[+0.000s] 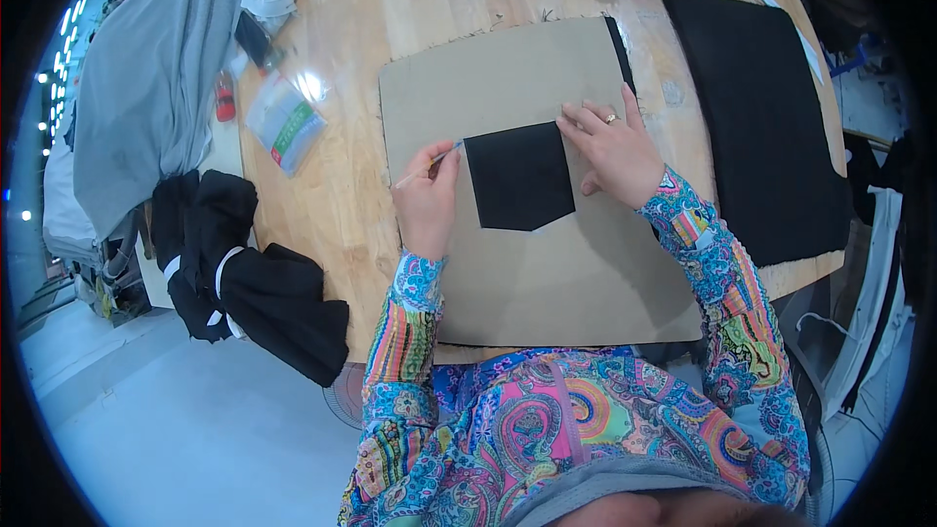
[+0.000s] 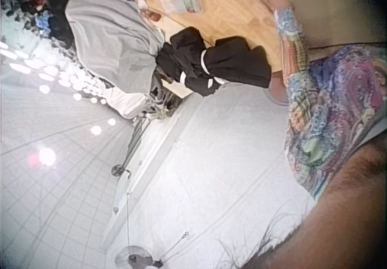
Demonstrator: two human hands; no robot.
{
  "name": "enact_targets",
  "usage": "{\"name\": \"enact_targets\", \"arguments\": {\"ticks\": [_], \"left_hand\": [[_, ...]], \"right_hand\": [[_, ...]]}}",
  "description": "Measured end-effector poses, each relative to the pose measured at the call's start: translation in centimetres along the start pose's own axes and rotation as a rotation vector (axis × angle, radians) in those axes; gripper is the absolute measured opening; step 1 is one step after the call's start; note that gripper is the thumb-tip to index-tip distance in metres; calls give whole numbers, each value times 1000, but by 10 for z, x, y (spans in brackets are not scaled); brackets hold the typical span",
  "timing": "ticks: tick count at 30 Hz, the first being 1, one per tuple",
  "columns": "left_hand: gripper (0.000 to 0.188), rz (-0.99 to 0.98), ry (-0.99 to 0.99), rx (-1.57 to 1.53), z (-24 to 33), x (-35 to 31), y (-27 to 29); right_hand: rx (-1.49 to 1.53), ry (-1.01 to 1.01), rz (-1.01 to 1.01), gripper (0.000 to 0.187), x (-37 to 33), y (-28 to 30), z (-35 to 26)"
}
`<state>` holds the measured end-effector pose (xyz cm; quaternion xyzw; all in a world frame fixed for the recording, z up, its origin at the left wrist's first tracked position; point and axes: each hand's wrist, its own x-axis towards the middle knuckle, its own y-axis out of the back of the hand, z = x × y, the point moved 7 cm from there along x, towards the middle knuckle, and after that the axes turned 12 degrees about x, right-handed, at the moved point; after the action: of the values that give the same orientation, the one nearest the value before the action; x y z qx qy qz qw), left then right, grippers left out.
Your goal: The person uses a cardboard template with a cutout to mark a black fabric piece on a wooden table. They repeatedly place the template on the fabric, trace the cutout shape with a white marking tool, and then move the template to a new position to repeat the process.
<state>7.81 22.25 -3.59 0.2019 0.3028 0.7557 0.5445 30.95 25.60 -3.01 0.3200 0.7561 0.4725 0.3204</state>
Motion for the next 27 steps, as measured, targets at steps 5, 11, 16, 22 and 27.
{"name": "enact_targets", "arguments": {"ticks": [5,11,16,22,27], "left_hand": [[17,56,-109,62,13,4,-1],[17,42,-111,163,20,6,-1],[15,73,-161,227,18,6,-5],[9,59,-275,276,23,-15,-2],[7,-37,-277,301,15,-54,3]], "right_hand": [[8,-6,-5,89,0,3,1],[8,-6,-6,88,0,1,1],[11,-6,-4,89,0,1,0],[-7,-10,-21,89,1,0,1],[-6,-8,-15,88,1,-1,1]]}}
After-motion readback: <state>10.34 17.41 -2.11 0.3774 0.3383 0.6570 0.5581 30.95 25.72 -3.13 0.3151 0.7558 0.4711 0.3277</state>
